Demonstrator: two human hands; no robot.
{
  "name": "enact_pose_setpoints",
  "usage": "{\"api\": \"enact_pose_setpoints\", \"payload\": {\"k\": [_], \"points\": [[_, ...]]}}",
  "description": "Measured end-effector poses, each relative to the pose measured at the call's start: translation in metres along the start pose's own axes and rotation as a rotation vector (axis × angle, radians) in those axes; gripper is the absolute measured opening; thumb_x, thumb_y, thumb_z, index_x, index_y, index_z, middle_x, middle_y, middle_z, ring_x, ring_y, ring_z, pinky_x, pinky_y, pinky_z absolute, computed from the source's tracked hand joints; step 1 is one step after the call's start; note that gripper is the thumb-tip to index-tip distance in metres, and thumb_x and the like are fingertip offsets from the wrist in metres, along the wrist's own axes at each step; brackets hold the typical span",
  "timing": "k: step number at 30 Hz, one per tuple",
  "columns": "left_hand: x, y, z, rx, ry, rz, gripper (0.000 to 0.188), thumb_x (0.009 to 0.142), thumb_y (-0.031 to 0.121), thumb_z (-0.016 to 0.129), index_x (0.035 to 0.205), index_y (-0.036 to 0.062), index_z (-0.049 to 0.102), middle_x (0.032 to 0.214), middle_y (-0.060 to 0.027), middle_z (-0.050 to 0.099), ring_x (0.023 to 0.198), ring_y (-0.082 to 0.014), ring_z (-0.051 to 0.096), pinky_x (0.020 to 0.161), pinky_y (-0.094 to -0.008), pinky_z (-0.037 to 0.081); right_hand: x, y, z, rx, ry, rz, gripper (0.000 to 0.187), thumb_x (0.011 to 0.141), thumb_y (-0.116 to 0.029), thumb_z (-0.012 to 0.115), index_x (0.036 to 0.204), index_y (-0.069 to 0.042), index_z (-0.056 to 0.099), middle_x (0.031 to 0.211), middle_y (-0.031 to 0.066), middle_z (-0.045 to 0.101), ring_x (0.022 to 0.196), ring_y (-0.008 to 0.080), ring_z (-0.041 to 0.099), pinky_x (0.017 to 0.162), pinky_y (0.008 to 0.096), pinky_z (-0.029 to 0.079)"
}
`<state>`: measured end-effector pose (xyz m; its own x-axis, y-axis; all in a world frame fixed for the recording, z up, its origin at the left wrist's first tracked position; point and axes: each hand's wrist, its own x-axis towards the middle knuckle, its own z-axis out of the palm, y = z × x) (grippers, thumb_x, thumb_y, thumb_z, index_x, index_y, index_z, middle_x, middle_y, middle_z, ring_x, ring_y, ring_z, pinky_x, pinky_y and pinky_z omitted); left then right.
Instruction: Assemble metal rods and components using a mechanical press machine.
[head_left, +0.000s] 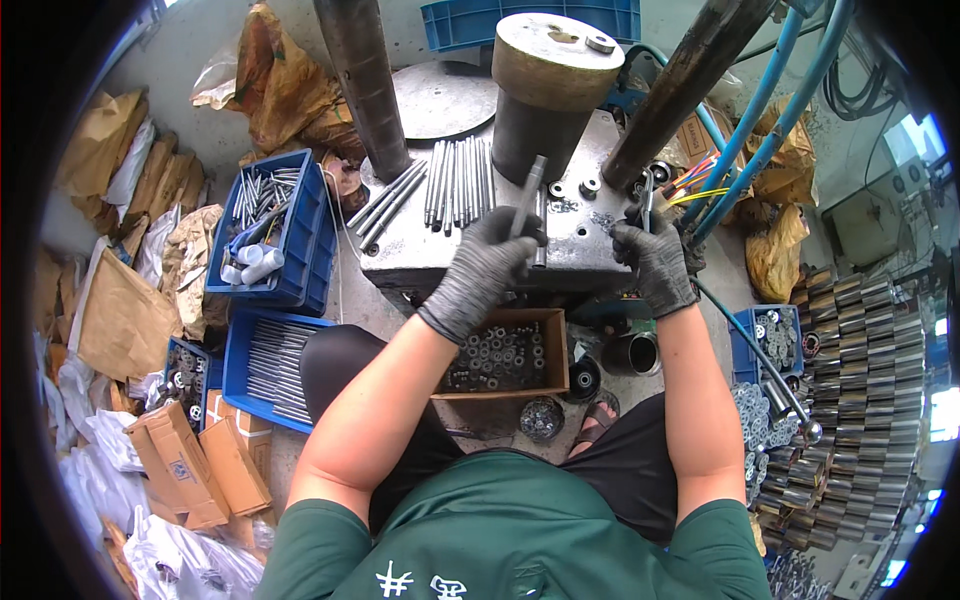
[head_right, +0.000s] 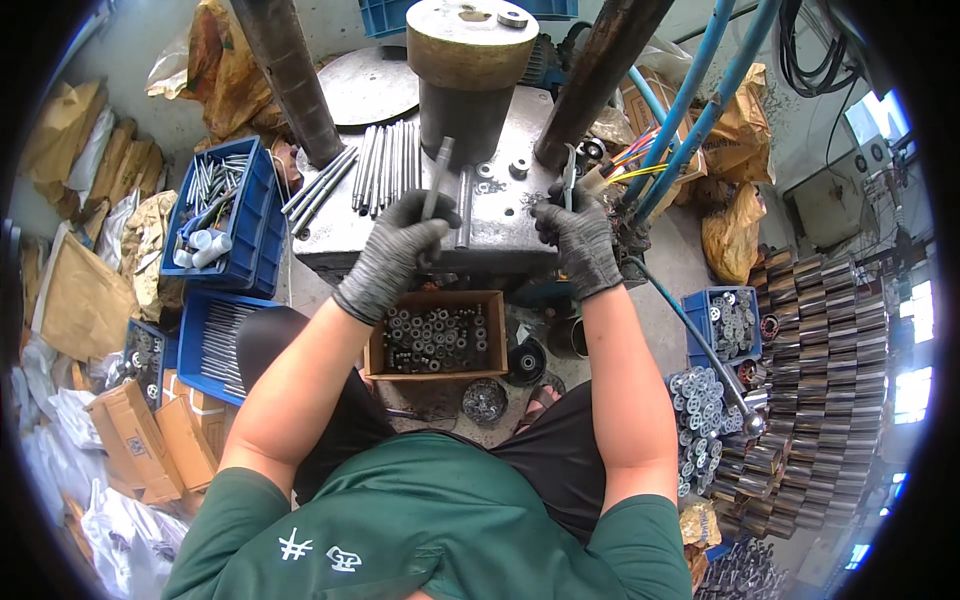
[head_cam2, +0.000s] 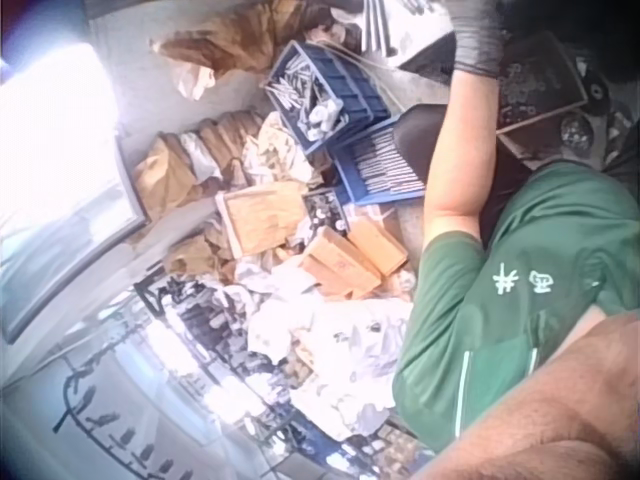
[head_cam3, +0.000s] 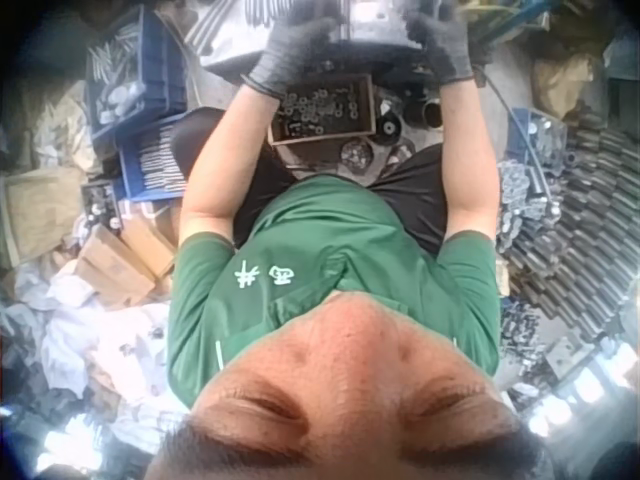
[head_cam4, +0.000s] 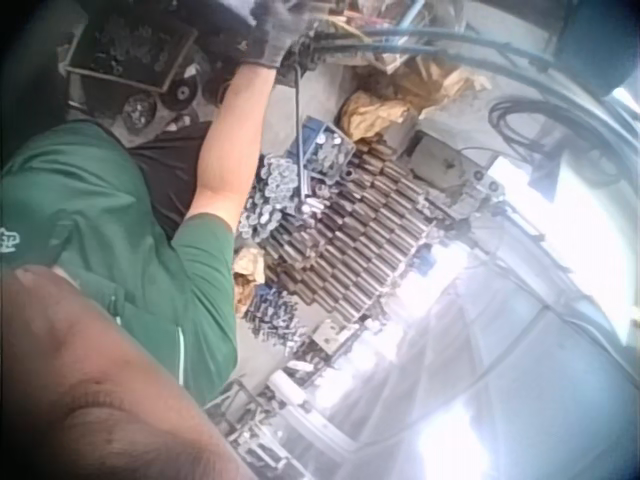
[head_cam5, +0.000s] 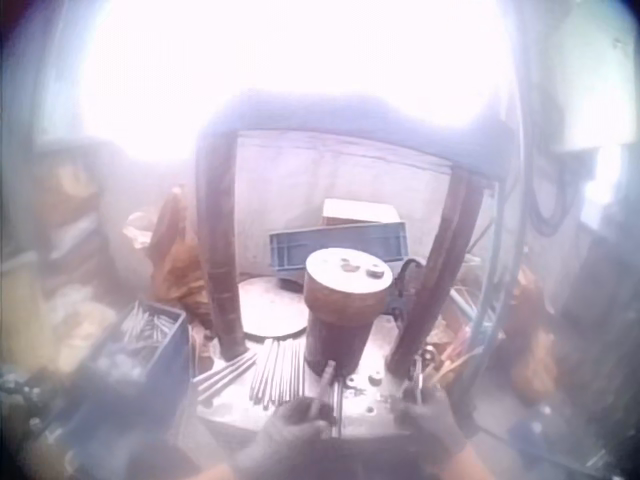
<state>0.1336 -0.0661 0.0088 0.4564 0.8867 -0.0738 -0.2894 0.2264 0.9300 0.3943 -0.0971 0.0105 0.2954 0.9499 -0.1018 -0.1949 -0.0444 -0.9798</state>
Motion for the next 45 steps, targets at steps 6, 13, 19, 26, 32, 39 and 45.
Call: {"api": "enact_pose_setpoints", "payload": {"k": [6, 13, 19, 26, 32, 39, 45], "points": [[0.008, -0.022, 0.033, 0.256, -0.066, 0.104, 0.022, 0.09, 0.012, 0.07, 0.111, 0.0073, 0.065, 0.087, 0.0004, 0.063, 0.065, -0.0045, 0.054, 0.056, -0.0212, 0.048, -0.036, -0.009, 0.019, -0.053, -0.075, 0.061, 0.031, 0.081, -0.005, 0.074, 0.108, -0.001, 0.059, 0.085, 0.0051, 0.065, 0.069, 0.0122, 0.063, 0.06, 0.0251, 0.051], [0.017, -0.023, 0.048, 0.341, -0.145, 0.056, 0.022, 0.091, 0.012, 0.071, 0.112, 0.0052, 0.068, 0.091, -0.0007, 0.067, 0.075, -0.0097, 0.061, 0.07, -0.0275, 0.053, -0.048, 0.001, 0.007, -0.054, -0.086, 0.063, 0.033, 0.082, -0.008, 0.073, 0.109, 0.001, 0.059, 0.088, 0.0046, 0.066, 0.075, 0.012, 0.062, 0.066, 0.0249, 0.052], [0.018, -0.026, 0.049, 0.615, -0.153, 0.221, 0.02, 0.09, 0.012, 0.07, 0.108, 0.0037, 0.069, 0.087, -0.0089, 0.07, 0.074, -0.018, 0.066, 0.07, -0.0345, 0.054, -0.06, -0.008, 0.013, 0.002, -0.109, 0.147, 0.03, 0.082, -0.007, 0.07, 0.109, -0.001, 0.059, 0.087, 0.0049, 0.065, 0.073, 0.0131, 0.063, 0.066, 0.0259, 0.053], [0.019, -0.03, 0.052, 0.974, -0.16, 0.495, 0.016, 0.088, 0.008, 0.07, 0.102, 0.0019, 0.068, 0.091, -0.0156, 0.067, 0.079, -0.0237, 0.067, 0.076, -0.037, 0.054, -0.059, -0.004, 0.007, -0.148, -0.178, 0.205, 0.027, 0.081, -0.007, 0.068, 0.107, -0.005, 0.062, 0.086, 0.003, 0.065, 0.073, 0.012, 0.062, 0.066, 0.0276, 0.053], [0.017, -0.028, 0.051, 0.259, -0.252, -0.072, 0.016, 0.091, 0.006, 0.065, 0.107, 0.0029, 0.063, 0.084, -0.0031, 0.061, 0.074, -0.0133, 0.06, 0.071, -0.0278, 0.052, -0.065, -0.013, 0.012, 0.09, -0.081, 0.321, 0.028, 0.08, -0.006, 0.068, 0.107, -0.006, 0.061, 0.083, 0.0036, 0.062, 0.071, 0.0131, 0.061, 0.065, 0.0275, 0.053], [0.01, -0.017, 0.048, 0.117, -0.28, -0.149, 0.012, 0.092, 0.01, 0.063, 0.103, 0.0049, 0.06, 0.078, -0.0016, 0.059, 0.064, -0.0074, 0.053, 0.058, -0.0216, 0.045, -0.066, -0.024, 0.011, 0.056, -0.17, 0.317, 0.029, 0.08, -0.006, 0.069, 0.107, -0.004, 0.06, 0.085, 0.0044, 0.063, 0.072, 0.0141, 0.063, 0.065, 0.0291, 0.055], [0.015, -0.027, 0.039, -0.193, -0.227, -0.151, 0.013, 0.089, 0.005, 0.059, 0.101, 0.0067, 0.054, 0.077, -0.004, 0.059, 0.054, -0.0101, 0.05, 0.047, -0.0243, 0.04, -0.017, 0.015, -0.016, -0.691, -0.049, -0.183, 0.022, 0.081, -0.011, 0.067, 0.098, 0.002, 0.062, 0.081, 0.0132, 0.068, 0.073, 0.0237, 0.069, 0.068, 0.0356, 0.054]]}}
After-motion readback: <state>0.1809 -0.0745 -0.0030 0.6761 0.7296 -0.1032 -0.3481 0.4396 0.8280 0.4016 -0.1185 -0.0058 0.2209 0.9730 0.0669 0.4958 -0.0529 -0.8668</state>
